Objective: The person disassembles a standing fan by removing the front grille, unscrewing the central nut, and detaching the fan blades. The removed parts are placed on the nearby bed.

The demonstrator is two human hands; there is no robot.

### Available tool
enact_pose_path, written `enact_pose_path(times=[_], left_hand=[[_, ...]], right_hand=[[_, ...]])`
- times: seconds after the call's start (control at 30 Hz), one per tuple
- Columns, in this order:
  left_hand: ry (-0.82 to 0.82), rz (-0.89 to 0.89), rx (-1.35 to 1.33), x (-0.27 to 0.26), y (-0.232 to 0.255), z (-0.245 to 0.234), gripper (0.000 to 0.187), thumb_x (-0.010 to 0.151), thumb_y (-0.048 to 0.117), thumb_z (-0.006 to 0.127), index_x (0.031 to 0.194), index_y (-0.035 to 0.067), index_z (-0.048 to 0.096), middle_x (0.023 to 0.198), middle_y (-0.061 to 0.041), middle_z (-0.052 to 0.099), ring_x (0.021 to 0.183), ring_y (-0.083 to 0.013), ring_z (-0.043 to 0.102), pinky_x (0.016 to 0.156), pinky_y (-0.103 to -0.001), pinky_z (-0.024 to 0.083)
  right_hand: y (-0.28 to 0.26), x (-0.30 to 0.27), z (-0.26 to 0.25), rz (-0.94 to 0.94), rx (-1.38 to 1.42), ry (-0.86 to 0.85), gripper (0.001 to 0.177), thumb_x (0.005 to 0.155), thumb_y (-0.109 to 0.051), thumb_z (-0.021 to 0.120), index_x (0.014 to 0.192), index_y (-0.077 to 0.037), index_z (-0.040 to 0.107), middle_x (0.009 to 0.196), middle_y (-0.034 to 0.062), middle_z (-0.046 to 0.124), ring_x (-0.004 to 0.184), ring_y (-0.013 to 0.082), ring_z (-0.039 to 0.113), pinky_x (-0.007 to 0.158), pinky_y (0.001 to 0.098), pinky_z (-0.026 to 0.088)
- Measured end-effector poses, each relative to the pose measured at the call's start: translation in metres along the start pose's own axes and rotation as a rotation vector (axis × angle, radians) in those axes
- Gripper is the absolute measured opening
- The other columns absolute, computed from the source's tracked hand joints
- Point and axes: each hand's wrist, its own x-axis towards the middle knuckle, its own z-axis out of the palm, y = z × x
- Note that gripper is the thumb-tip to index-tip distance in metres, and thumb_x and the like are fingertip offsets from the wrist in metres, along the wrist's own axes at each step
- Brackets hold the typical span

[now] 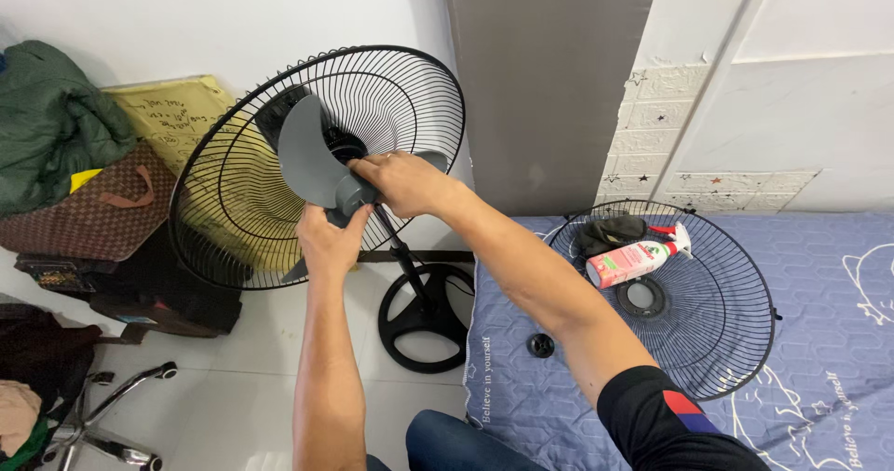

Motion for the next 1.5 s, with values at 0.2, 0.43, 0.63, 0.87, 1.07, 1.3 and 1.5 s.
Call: enact_pose_path(times=[0.2, 0.43, 0.63, 0.87, 1.07, 1.3, 1.5], left_hand=[[0.123, 0.116, 0.059, -0.004, -0.02, 0.02, 0.037, 0.083, 0.021, 0.088, 0.103, -0.002, 0.067, 0.099, -0.022, 0.071, 0.09, -0.0441, 0.068, 0.079, -0.05, 0.053], [-0.044, -0.055, 0.006, -0.01, 0.0, 0.007, 0.037, 0.081, 0.026, 0.087, 0.105, 0.002, 0.072, 0.098, -0.018, 0.075, 0.089, -0.0365, 0.072, 0.078, -0.045, 0.055], [-0.268, -0.098, -0.186, -0.001, -0.018, 0.006, 0.042, 0.077, 0.026, 0.084, 0.109, 0.003, 0.071, 0.099, -0.01, 0.075, 0.09, -0.025, 0.072, 0.081, -0.039, 0.056], [-0.324, 0.11, -0.215, -0.002, -0.023, 0.003, 0.085, 0.073, 0.023, 0.089, 0.145, 0.003, 0.048, 0.116, -0.012, 0.071, 0.107, -0.0246, 0.069, 0.094, -0.038, 0.053], [-0.332, 0.214, -0.276, -0.024, -0.012, -0.001, 0.106, 0.069, 0.02, 0.093, 0.156, 0.002, 0.034, 0.135, -0.018, 0.063, 0.122, -0.0319, 0.062, 0.105, -0.042, 0.047], [-0.285, -0.119, -0.225, -0.102, -0.001, 0.033, 0.053, 0.072, 0.02, 0.091, 0.117, 0.002, 0.069, 0.115, -0.015, 0.073, 0.105, -0.0264, 0.07, 0.093, -0.038, 0.054], [-0.551, -0.152, -0.454, -0.154, 0.026, 0.081, 0.038, 0.075, 0.011, 0.085, 0.11, 0.004, 0.073, 0.108, -0.012, 0.079, 0.099, -0.0215, 0.074, 0.091, -0.033, 0.056]], right_hand=[[0.001, -0.005, 0.003, -0.035, -0.073, 0.071, 0.055, 0.075, -0.002, 0.071, 0.13, -0.003, 0.062, 0.108, 0.0122, 0.072, 0.097, 0.0356, 0.07, 0.082, 0.0473, 0.054], [-0.003, -0.008, -0.008, 0.007, -0.058, -0.022, 0.055, 0.074, -0.005, 0.072, 0.128, -0.007, 0.064, 0.107, 0.0117, 0.072, 0.091, 0.0362, 0.069, 0.077, 0.0487, 0.053], [-0.004, -0.004, -0.014, -0.013, -0.094, -0.109, 0.057, 0.072, -0.007, 0.074, 0.129, -0.009, 0.065, 0.104, 0.0093, 0.073, 0.094, 0.0331, 0.07, 0.079, 0.0475, 0.054], [-0.021, -0.005, -0.022, -0.095, -0.299, -0.169, 0.051, 0.069, -0.011, 0.079, 0.119, -0.011, 0.068, 0.096, 0.0063, 0.069, 0.091, 0.0284, 0.069, 0.083, 0.0454, 0.049], [-0.022, -0.035, -0.036, -0.027, -0.218, -0.206, 0.054, 0.069, -0.006, 0.075, 0.122, -0.013, 0.068, 0.097, 0.0061, 0.07, 0.09, 0.0291, 0.07, 0.081, 0.0466, 0.05], [-0.029, -0.132, -0.045, 0.133, -0.092, -0.113, 0.054, 0.072, -0.011, 0.077, 0.125, -0.007, 0.066, 0.101, 0.0136, 0.071, 0.094, 0.0376, 0.068, 0.077, 0.0499, 0.053], [-0.039, -0.246, -0.045, 0.257, 0.074, 0.072, 0.05, 0.068, -0.012, 0.079, 0.116, -0.004, 0.065, 0.108, 0.0164, 0.07, 0.097, 0.0385, 0.068, 0.08, 0.0477, 0.053]])
